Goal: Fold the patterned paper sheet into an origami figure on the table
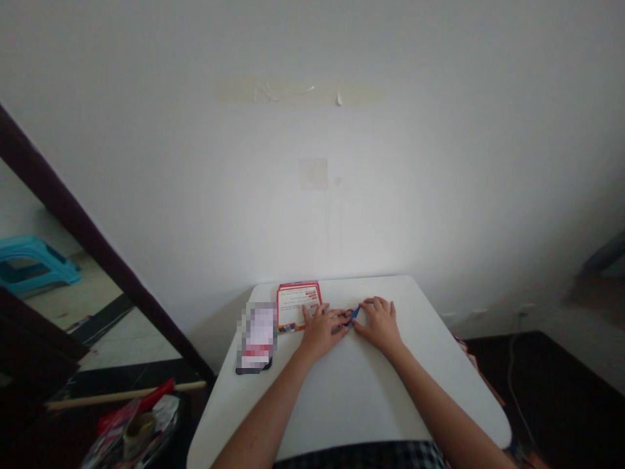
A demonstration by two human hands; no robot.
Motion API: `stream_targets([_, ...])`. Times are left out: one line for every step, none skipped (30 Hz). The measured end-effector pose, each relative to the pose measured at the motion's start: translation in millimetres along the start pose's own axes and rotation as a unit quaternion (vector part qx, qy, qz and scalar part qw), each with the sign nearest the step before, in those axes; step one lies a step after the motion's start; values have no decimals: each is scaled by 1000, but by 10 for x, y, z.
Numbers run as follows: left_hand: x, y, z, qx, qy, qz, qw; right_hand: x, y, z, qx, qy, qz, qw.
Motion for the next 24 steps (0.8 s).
stream_targets([0, -3, -1, 2, 0, 1, 1000, 1, 0, 5, -2, 1, 1, 1000])
stream_targets([0, -5, -2, 4, 1, 1, 1000, 3, -1, 9, -5, 3, 1, 1000])
stream_targets([0, -5, -2, 6, 2, 2, 1000, 6, -5, 13, -6, 4, 0, 1000])
stream_targets([1, -3, 0, 8, 2, 3, 1000, 11, -9, 16, -8, 7, -1, 1000])
stream_targets([3, 0, 4, 9, 1, 4, 1000, 16, -14, 19, -8, 9, -2, 1000])
stream_targets([5, 5, 9, 9, -1, 6, 1000, 22, -18, 20, -7, 11, -3, 1000])
stream_targets([7, 10, 14, 8, -3, 8, 1000, 29, -23, 19, -6, 15, -4, 1000])
stream_targets([9, 13, 19, 8, -4, 10, 1000, 38, -26, 17, -4, 17, -4, 1000])
stream_targets([12, 15, 23, 7, -6, 10, 1000, 48, -28, 14, -1, 20, -5, 1000])
stream_targets([14, 16, 25, 6, -7, 11, 1000, 60, -32, 10, 1, 24, -7, 1000])
stream_targets([16, 15, 27, 4, -7, 11, 1000, 73, -35, 5, 3, 27, -11, 1000])
stream_targets([18, 13, 27, 2, -8, 10, 1000, 88, -38, -1, 4, 31, -14, 999])
stream_targets([19, 10, 26, 0, -8, 11, 1000, 103, -41, -6, 4, 35, -16, 999])
stream_targets([20, 8, 23, -2, -8, 12, 1000, 117, -43, -12, 4, 39, -17, 999])
stream_targets([20, 7, 21, -3, -8, 15, 1000, 132, -45, -16, 4, 41, -16, 999])
stream_targets([20, 6, 19, -3, -9, 16, 1000, 144, -47, -20, 4, 43, -14, 999])
stream_targets([19, 6, 18, -3, -10, 18, 1000, 154, -49, -24, 5, 44, -12, 999])
stream_targets([19, 7, 18, -3, -11, 19, 1000, 163, -51, -27, 6, 45, -11, 999])
stream_targets([18, 9, 20, -4, -13, 18, 1000, 170, -52, -30, 7, 44, -10, 999])
stream_targets([18, 11, 22, -6, -13, 15, 1000, 176, -52, -33, 7, 44, -10, 999])
stream_targets([17, 14, 24, -7, -12, 13, 1000, 183, -51, -36, 7, 43, -11, 999])
stream_targets([17, 17, 26, -7, -11, 10, 1000, 191, -49, -39, 7, 42, -13, 999])
stream_targets([16, 19, 27, -7, -9, 8, 1000, 201, -45, -42, 7, 42, -13, 999])
stream_targets([15, 22, 29, -5, -8, 6, 1000, 213, -40, -46, 7, 43, -14, 999])
Point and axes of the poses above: each hand's wrist, its own x-axis towards the middle knuckle, its own y-axis out of the palm, z = x × y, the point moved 4 cm from there along x, towards the middle knuckle, and after that the axes turned 1 degree about -z, right-handed, at the moved point
